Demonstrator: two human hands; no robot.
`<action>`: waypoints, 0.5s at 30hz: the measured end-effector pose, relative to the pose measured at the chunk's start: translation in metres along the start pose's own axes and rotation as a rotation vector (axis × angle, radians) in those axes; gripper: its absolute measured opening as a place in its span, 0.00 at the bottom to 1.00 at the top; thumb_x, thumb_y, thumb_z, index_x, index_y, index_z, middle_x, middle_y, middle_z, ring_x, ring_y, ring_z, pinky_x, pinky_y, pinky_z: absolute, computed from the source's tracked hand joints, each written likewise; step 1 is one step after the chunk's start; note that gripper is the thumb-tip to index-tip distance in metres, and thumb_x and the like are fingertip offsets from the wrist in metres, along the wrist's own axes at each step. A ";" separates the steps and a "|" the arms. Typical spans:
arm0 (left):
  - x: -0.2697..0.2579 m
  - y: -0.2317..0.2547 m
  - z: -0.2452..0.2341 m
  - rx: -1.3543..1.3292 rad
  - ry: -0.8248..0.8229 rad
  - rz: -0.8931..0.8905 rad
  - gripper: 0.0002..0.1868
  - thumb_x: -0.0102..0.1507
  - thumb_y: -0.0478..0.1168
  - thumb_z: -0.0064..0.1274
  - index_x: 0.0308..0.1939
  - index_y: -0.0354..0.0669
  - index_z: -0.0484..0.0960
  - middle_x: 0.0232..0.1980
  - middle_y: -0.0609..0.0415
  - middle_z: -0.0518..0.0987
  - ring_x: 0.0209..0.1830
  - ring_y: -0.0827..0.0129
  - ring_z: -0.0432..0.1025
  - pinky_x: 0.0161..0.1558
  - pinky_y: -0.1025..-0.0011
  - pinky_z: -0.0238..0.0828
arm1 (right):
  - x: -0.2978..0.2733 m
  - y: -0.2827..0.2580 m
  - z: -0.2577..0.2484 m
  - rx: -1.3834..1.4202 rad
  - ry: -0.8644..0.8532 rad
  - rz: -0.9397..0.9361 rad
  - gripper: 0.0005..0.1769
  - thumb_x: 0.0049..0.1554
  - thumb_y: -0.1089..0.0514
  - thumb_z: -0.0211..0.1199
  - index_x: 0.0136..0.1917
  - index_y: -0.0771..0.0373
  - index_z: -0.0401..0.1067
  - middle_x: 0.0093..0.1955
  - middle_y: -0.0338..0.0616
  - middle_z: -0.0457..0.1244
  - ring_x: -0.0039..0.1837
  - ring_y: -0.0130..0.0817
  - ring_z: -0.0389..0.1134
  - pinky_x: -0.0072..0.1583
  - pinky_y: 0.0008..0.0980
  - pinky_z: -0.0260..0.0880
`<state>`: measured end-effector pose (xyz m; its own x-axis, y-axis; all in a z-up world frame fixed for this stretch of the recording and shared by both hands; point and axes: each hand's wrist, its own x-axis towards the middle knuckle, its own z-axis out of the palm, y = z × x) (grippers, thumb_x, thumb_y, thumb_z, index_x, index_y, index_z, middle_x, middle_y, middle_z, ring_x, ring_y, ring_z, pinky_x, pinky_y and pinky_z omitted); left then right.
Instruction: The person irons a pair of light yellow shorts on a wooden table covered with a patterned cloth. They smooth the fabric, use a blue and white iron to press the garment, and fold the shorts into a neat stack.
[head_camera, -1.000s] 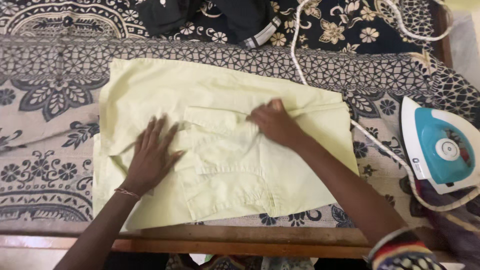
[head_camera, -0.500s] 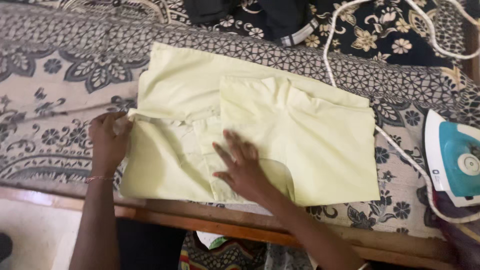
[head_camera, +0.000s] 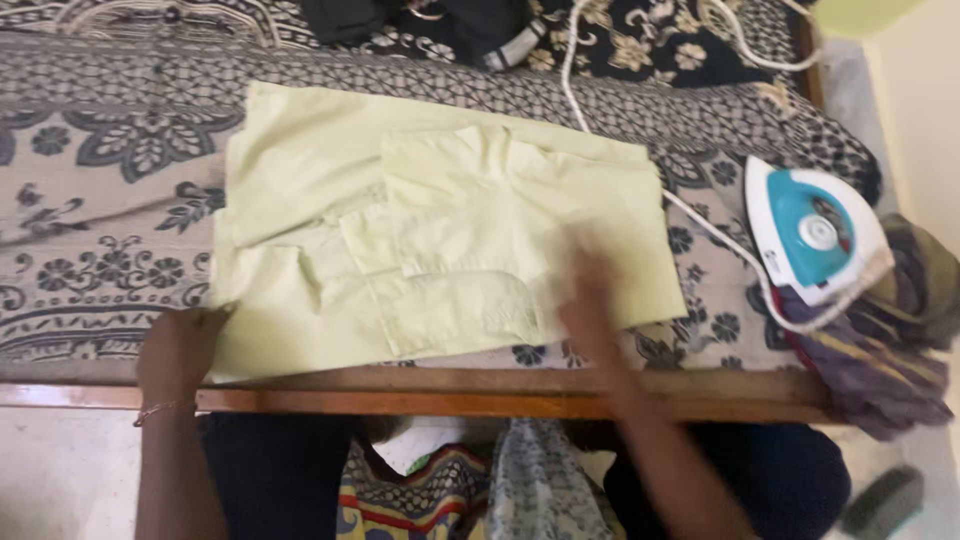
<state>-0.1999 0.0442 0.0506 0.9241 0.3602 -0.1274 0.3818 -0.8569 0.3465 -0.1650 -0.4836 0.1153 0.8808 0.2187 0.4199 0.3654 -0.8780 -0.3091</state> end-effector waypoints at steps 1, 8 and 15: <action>-0.007 0.001 0.002 0.005 0.038 0.004 0.22 0.68 0.56 0.57 0.46 0.39 0.89 0.45 0.30 0.82 0.46 0.36 0.76 0.46 0.44 0.73 | -0.007 0.045 -0.034 -0.141 0.140 0.086 0.47 0.64 0.38 0.63 0.81 0.70 0.49 0.83 0.71 0.41 0.82 0.66 0.40 0.73 0.63 0.41; -0.020 0.092 0.011 0.002 0.496 0.412 0.26 0.74 0.46 0.61 0.68 0.36 0.71 0.70 0.41 0.71 0.73 0.46 0.65 0.73 0.47 0.64 | -0.035 0.310 -0.201 -0.517 -0.090 0.341 0.57 0.62 0.38 0.70 0.81 0.84 0.49 0.76 0.88 0.46 0.76 0.79 0.49 0.70 0.62 0.52; -0.038 0.283 0.088 -0.167 0.079 0.564 0.39 0.67 0.60 0.51 0.77 0.50 0.61 0.82 0.44 0.55 0.82 0.44 0.43 0.72 0.37 0.44 | 0.006 0.320 -0.208 -0.219 -0.191 0.674 0.39 0.57 0.40 0.71 0.70 0.68 0.69 0.61 0.66 0.68 0.62 0.60 0.69 0.63 0.53 0.67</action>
<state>-0.1259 -0.2447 0.0718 0.9771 -0.1023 0.1865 -0.1819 -0.8566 0.4829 -0.1061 -0.8516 0.1968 0.9375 -0.3460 0.0361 -0.3253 -0.9087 -0.2617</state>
